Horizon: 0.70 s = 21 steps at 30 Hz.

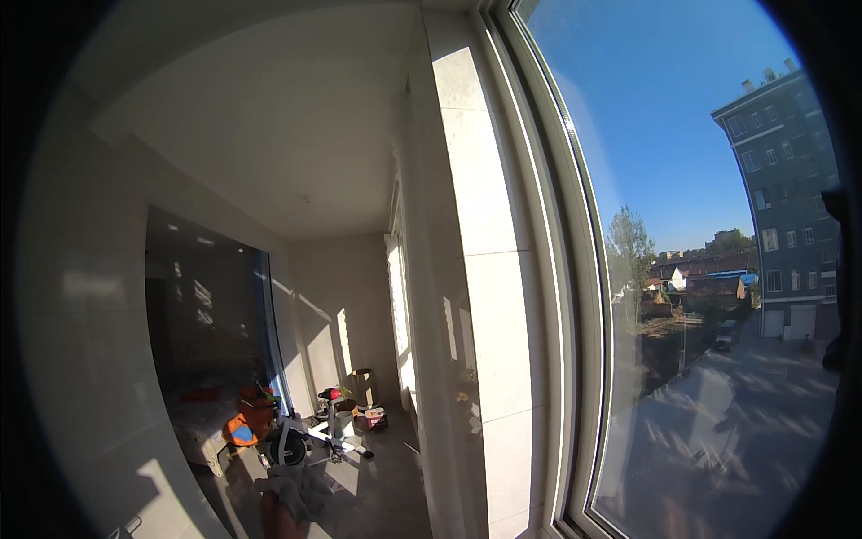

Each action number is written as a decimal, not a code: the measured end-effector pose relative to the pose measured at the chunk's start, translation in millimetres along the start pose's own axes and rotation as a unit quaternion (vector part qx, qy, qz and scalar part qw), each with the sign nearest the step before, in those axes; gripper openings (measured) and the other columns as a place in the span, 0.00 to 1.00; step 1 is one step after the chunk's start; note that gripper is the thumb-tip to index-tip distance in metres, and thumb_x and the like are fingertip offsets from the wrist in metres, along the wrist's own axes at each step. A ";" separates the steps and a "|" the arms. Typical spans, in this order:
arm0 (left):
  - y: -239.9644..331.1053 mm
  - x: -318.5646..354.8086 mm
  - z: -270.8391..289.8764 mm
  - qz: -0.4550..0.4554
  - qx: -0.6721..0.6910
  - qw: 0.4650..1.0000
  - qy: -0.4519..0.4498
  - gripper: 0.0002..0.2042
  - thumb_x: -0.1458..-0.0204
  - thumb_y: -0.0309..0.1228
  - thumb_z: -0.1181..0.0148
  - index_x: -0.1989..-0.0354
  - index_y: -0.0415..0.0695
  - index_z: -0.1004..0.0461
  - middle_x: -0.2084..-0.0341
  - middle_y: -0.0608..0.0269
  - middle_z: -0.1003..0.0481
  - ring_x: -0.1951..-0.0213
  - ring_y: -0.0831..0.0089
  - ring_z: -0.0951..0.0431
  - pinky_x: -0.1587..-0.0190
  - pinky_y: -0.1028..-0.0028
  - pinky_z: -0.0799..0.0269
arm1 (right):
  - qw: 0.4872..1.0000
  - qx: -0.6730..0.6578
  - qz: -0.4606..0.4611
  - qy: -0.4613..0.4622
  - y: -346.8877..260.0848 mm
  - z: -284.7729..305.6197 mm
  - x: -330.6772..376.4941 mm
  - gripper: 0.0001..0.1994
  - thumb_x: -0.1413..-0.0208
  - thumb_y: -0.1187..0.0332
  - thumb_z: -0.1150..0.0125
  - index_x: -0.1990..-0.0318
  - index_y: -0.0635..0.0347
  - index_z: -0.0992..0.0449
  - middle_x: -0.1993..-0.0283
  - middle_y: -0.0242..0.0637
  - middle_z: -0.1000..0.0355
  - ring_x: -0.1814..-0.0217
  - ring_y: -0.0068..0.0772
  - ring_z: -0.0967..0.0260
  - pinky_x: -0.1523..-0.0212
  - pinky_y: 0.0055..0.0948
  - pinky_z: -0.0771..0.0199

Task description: The person cleans a tiled wall and window sill using a cloth and a squeegee. They dip the cloth in a pink basin of water, wipe the wall and sill, then use the squeegee on the glass and sill.

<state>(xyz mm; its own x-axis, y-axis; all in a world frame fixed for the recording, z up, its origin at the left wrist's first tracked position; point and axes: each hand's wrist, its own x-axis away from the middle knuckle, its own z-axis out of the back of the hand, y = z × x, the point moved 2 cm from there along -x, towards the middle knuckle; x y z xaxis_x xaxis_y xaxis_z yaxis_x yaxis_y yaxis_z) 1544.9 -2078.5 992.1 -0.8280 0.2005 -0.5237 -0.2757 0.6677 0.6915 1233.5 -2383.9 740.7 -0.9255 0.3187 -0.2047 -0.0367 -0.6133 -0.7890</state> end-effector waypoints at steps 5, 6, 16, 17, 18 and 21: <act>21.4 -84.3 -144.6 -0.185 -0.060 0.975 -0.108 0.09 0.27 0.29 0.49 0.45 0.41 0.25 0.58 0.64 0.22 0.59 0.72 0.23 0.56 0.70 0.27 | 0.995 -0.022 -0.098 -0.016 66.4 -17.9 41.7 0.29 0.30 0.68 0.34 0.23 0.55 0.32 0.51 0.45 0.19 0.63 0.35 0.24 0.59 0.33 0.21; 23.4 -104.3 -179.2 -0.221 -0.072 0.964 -0.130 0.10 0.26 0.28 0.49 0.43 0.40 0.26 0.57 0.64 0.22 0.60 0.74 0.24 0.56 0.71 0.27 | 0.994 -0.024 -0.108 -0.018 76.3 -18.1 46.7 0.29 0.30 0.68 0.34 0.24 0.55 0.32 0.51 0.46 0.19 0.63 0.35 0.24 0.58 0.34 0.21; 13.7 -250.5 -464.7 -0.475 -0.344 0.809 -0.036 0.43 0.41 0.20 0.36 0.18 0.42 0.51 0.24 0.41 0.39 0.24 0.45 0.38 0.21 0.55 0.41 | 0.984 -0.034 -0.170 -0.031 130.0 -18.7 71.0 0.27 0.30 0.67 0.36 0.25 0.57 0.30 0.48 0.49 0.20 0.57 0.42 0.24 0.53 0.39 0.22; 13.3 -251.6 -467.3 -0.510 -0.303 0.805 -0.029 0.43 0.41 0.20 0.36 0.18 0.42 0.50 0.26 0.41 0.37 0.26 0.47 0.36 0.24 0.56 0.38 | 0.983 -0.035 -0.175 -0.030 134.8 -18.3 73.2 0.27 0.30 0.67 0.36 0.26 0.57 0.30 0.47 0.49 0.20 0.57 0.43 0.24 0.53 0.39 0.22; 9.4 -249.8 -466.9 -0.514 -0.283 0.809 -0.035 0.43 0.41 0.19 0.35 0.18 0.43 0.50 0.28 0.41 0.35 0.27 0.48 0.33 0.26 0.57 0.34 | 0.982 -0.036 -0.183 -0.034 139.2 -18.8 74.5 0.26 0.30 0.67 0.36 0.26 0.57 0.30 0.47 0.49 0.20 0.56 0.44 0.24 0.52 0.40 0.22; -10.3 -242.6 -441.9 -0.438 -0.206 0.867 -0.121 0.45 0.41 0.21 0.32 0.17 0.45 0.52 0.33 0.44 0.30 0.36 0.55 0.25 0.33 0.62 0.26 | 0.979 -0.034 -0.197 -0.041 149.4 -22.3 76.6 0.26 0.30 0.66 0.37 0.26 0.58 0.29 0.46 0.50 0.20 0.54 0.46 0.24 0.50 0.41 0.22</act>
<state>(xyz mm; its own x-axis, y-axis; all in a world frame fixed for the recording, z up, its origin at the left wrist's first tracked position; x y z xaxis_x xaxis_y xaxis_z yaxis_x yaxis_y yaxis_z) 1532.8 -2450.8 1331.9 -0.0994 -0.0763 -0.9921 -0.9390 0.3372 0.0681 1165.5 -2435.0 594.2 -0.8720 0.4601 0.1672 -0.3733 -0.4039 -0.8352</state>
